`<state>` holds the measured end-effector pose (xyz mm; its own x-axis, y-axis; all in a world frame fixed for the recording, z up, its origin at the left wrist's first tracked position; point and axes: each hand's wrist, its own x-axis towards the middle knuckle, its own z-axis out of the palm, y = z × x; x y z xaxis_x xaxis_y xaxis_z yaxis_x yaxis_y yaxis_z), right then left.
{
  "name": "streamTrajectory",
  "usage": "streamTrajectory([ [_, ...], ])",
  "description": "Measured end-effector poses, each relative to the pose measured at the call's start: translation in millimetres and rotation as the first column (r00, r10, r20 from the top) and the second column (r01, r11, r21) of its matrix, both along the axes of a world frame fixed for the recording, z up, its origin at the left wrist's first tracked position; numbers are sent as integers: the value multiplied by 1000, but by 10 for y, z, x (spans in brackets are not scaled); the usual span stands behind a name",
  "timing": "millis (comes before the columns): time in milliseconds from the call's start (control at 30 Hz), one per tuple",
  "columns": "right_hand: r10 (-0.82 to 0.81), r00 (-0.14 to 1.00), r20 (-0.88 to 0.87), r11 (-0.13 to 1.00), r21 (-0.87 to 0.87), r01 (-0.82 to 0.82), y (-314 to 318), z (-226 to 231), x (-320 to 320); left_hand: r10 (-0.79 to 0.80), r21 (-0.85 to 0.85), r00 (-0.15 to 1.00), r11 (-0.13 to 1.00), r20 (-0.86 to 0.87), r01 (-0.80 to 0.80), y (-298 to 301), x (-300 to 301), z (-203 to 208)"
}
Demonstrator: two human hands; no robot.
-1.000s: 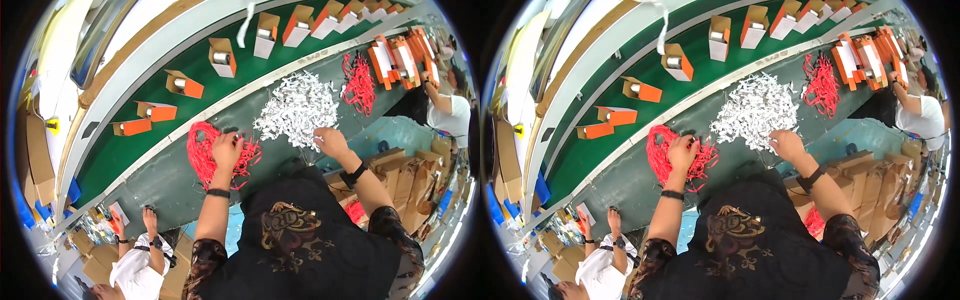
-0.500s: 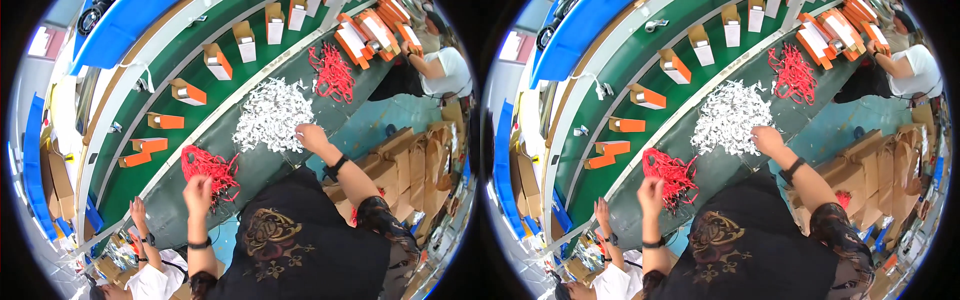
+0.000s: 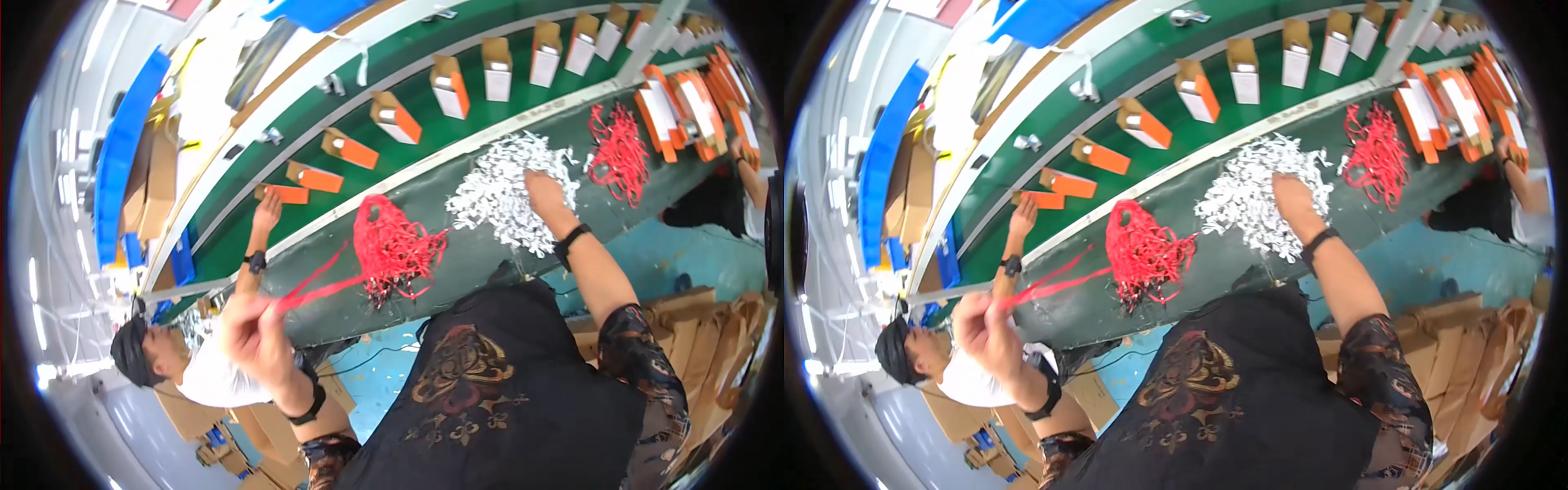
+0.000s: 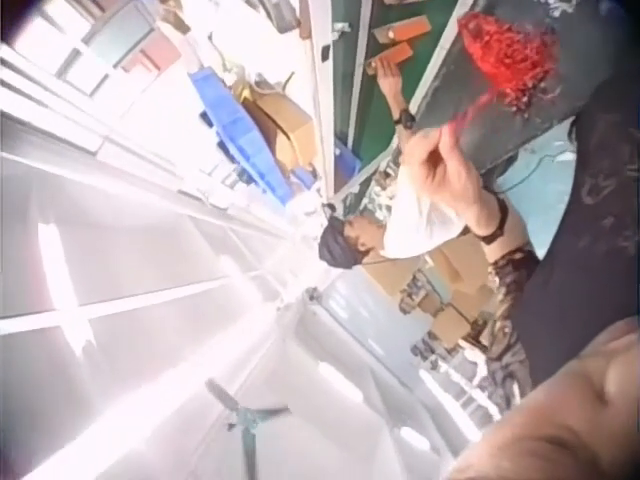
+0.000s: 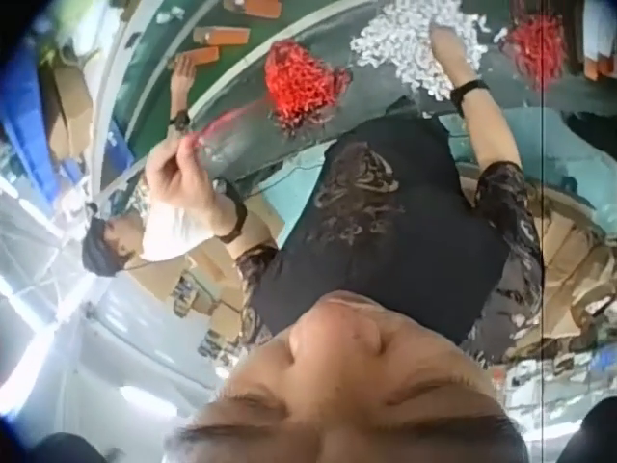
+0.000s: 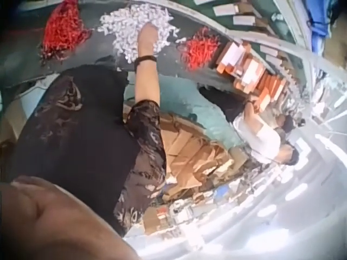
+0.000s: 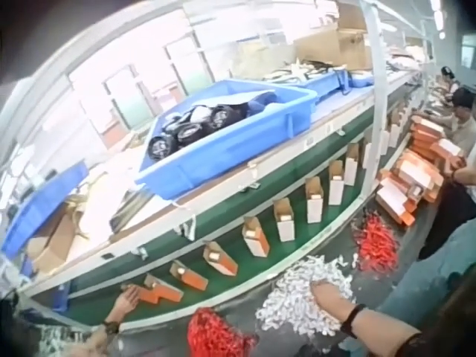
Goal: The person picks up a red lanyard and a white plastic clip, joins them together by hand, and places the assembled unit into a small orange box. This process is repeated for additional lanyards and clips, with the person occasionally moving boxes along the assembly line.
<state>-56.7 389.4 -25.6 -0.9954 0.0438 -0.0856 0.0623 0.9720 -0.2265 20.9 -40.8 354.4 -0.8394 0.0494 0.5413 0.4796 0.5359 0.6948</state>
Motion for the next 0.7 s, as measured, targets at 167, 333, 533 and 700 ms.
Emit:
streamTrajectory([
  [167, -98, 995, 22, 977, -186, 101, -140, 884, 159, 94, -377, 987, 925, 130, -39, 399, -185, -16],
  [333, -136, 963, -232, 613, -784, -103, -504, 1265, 161, 39, -513, 960, 851, 279, 114, 535, -162, 67],
  [533, 409, 912, -38, 76, -994, -75, -1460, 1922, 105, -106, -362, 921, 898, 374, 250, 526, -96, 260],
  [700, 656, 706, -266, 122, -886, -447, -1710, 2295, 227, -222, -112, 906, 954, 361, 278, 364, -106, 296],
])
